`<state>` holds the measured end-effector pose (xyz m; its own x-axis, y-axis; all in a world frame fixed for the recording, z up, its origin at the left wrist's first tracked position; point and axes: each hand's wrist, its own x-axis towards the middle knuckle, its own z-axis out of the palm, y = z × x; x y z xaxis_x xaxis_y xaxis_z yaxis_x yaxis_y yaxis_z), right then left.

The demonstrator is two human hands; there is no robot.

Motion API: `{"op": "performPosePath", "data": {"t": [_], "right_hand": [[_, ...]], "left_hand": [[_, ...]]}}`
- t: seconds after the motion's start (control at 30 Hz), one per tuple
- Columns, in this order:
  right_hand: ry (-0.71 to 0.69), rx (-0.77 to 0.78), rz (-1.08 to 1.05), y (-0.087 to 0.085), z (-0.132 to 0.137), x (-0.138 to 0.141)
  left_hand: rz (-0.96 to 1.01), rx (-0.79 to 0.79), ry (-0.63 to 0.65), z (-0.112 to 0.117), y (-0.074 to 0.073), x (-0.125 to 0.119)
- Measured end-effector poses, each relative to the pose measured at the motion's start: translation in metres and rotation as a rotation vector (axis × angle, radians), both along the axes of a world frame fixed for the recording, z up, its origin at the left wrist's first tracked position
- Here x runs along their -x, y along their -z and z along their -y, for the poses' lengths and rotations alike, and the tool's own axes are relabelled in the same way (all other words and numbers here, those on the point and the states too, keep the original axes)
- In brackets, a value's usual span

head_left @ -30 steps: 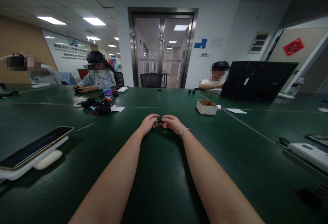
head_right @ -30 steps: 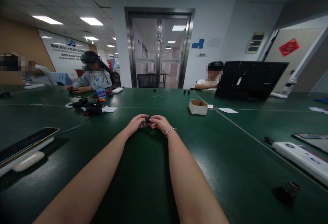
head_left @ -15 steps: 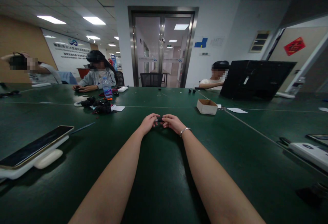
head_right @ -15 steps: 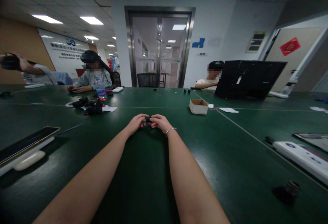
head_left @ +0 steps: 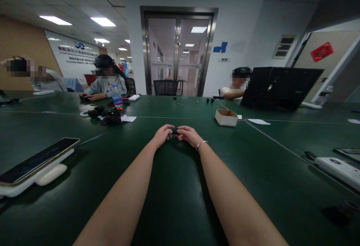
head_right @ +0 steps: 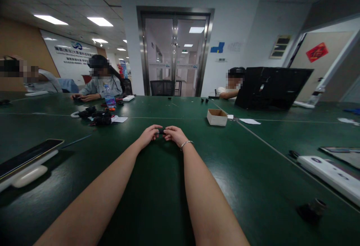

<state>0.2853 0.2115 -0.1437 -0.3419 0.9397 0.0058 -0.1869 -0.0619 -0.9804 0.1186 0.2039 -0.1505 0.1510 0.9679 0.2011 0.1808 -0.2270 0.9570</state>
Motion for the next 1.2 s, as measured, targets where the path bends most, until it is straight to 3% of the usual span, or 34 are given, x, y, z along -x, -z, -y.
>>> {"op": "performPosePath", "data": {"t": [0.33,1.03,1.2], "right_hand": [[0.001,-0.002,-0.036,0.003,-0.0029,-0.0006],[0.022,0.004,-0.027,0.0004,0.0001,0.0003],[0.014,0.001,-0.03,-0.0003,0.0003,-0.0001]], "left_hand": [[0.055,0.043,0.0,0.004,-0.0054,-0.0007],[0.041,-0.052,0.018,0.0018,-0.0008,0.0002],[0.072,-0.008,0.016,0.0005,0.0,0.0006]]}}
